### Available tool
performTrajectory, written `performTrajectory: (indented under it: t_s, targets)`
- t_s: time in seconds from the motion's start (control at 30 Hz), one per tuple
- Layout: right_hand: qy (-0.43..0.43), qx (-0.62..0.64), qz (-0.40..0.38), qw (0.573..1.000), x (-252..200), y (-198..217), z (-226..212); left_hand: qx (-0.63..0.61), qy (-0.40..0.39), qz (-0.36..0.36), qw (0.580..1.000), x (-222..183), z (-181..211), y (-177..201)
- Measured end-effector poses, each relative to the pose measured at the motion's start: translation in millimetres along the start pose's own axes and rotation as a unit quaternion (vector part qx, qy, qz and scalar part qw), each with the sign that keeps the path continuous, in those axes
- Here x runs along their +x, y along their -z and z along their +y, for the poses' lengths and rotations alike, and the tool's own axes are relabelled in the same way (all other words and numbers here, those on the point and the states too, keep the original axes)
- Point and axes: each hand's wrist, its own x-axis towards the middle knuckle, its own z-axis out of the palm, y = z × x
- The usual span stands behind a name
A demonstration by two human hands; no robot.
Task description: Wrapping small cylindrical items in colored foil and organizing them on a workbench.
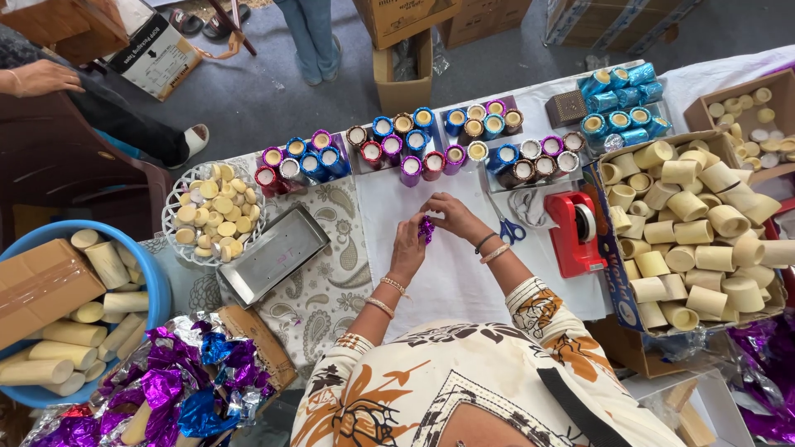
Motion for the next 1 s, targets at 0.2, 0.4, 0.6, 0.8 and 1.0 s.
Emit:
performTrajectory:
  t_s: [0.2,0.4,0.6,0.8,1.0]
  targets:
    - [0.018,0.021,-0.022,0.999,-2.0,-8.2,9.7,0.007,-0.034,0.013,0.999,-0.4,0.0,-0.7]
    - [0.039,-0.033,0.031,0.998,-9.7,-21.6,21.6,0.022,-0.047,0.04,0.998,-0.8,11.6,3.8]
    - [0.06,-0.064,0.064,0.994,-19.9,-26.8,12.5,0.017,-0.034,0.044,0.998,-3.0,6.5,0.4]
    - [0.097,-0.086,0.032,0.991,-25.6,-26.2,14.4,0.021,-0.037,0.054,0.998,-2.2,7.7,-0.2]
    - [0.099,-0.154,0.049,0.982,-44.1,-24.2,9.8,0.001,-0.019,0.039,0.999,-2.7,7.0,2.0]
